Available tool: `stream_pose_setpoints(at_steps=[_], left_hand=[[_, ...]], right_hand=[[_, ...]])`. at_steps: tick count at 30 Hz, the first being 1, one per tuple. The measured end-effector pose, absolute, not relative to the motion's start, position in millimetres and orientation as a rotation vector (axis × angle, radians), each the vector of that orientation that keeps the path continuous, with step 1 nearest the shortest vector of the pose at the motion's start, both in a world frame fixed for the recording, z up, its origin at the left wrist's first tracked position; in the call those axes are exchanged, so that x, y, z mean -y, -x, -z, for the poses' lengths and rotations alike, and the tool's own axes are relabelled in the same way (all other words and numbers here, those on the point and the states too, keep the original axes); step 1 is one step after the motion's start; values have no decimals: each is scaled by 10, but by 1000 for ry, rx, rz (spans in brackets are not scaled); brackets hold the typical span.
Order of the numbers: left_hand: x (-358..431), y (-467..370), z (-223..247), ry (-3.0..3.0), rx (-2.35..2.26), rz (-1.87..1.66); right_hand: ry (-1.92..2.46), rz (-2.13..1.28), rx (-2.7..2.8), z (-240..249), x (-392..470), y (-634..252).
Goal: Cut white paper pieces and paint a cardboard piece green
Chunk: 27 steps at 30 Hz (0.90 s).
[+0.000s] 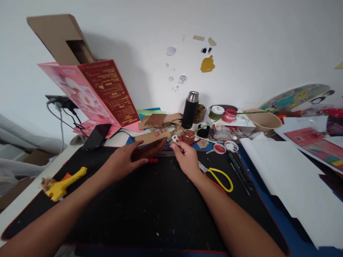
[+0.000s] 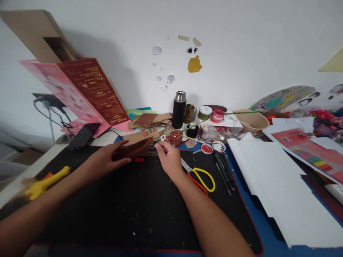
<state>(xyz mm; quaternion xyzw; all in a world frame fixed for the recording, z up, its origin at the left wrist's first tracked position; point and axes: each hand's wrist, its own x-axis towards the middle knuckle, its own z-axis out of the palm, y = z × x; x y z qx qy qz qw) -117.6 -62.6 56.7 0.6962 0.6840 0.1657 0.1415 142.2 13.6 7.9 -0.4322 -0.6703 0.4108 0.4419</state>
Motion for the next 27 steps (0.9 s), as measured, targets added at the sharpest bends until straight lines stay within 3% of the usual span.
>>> stream_pose_setpoints(at_steps=[20, 27], left_hand=[[119, 815, -349, -2388, -1869, -391], [244, 916, -498, -2356, -1977, -756]], right_hand=[[1065, -992, 1563, -208, -190, -1526], [1063, -969, 1549, -235, -208, -1552]])
